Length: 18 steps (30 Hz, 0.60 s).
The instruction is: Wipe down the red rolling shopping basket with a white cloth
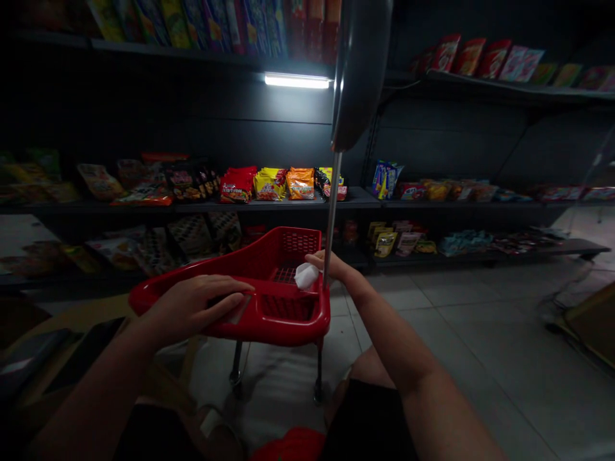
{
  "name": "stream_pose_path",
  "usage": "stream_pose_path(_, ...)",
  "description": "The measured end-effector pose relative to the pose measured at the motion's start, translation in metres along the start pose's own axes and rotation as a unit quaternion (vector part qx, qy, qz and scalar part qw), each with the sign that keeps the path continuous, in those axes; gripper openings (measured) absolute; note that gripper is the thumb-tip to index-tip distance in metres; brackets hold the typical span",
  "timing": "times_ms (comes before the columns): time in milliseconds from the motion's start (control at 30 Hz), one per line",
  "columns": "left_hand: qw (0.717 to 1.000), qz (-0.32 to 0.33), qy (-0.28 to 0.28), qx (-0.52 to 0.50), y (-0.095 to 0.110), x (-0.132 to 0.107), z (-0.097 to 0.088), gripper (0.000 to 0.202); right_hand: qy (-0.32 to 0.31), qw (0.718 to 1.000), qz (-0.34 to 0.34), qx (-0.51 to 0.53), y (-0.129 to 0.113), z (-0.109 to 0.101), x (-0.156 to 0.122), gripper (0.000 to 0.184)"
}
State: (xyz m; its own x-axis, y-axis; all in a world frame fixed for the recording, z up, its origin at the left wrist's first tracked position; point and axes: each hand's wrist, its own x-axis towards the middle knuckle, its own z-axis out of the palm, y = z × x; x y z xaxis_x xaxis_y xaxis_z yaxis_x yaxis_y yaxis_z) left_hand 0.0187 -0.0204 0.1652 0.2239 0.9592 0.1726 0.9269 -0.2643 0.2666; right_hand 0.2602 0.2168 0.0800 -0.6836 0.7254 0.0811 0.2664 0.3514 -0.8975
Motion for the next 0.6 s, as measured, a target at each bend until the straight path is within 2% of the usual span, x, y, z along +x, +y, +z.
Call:
stream_pose_path(133,1.000,0.015,-0.010,-0.013,-0.008,0.003,-0.002,0.046,-0.061,0.997,-0.026,0.043,-0.011,0.003,-0.030,0.052)
stream_pose_path(200,0.999,0.027,-0.019,-0.018,-0.014,0.005,-0.003,0.046,-0.070,0.996,-0.050,0.030,-0.009,0.003,-0.037,0.051)
stream_pose_path(267,0.998,0.047,-0.021,-0.019,-0.022,0.008,-0.003,0.045,-0.039,0.997,-0.067,-0.016,0.002,0.001,-0.033,0.052)
stream_pose_path(433,0.995,0.096,-0.025,-0.022,-0.042,0.020,-0.001,0.042,0.114,0.981,-0.119,-0.100,0.032,0.001,-0.020,0.055)
stream_pose_path(500,0.994,0.102,-0.028,-0.024,-0.048,0.024,-0.002,0.042,0.124,0.976,-0.153,-0.099,0.030,0.007,-0.032,0.054)
stream_pose_path(600,0.995,0.091,-0.029,-0.025,-0.060,0.026,-0.002,0.044,0.073,0.966,-0.224,-0.102,0.021,0.016,-0.060,0.049)
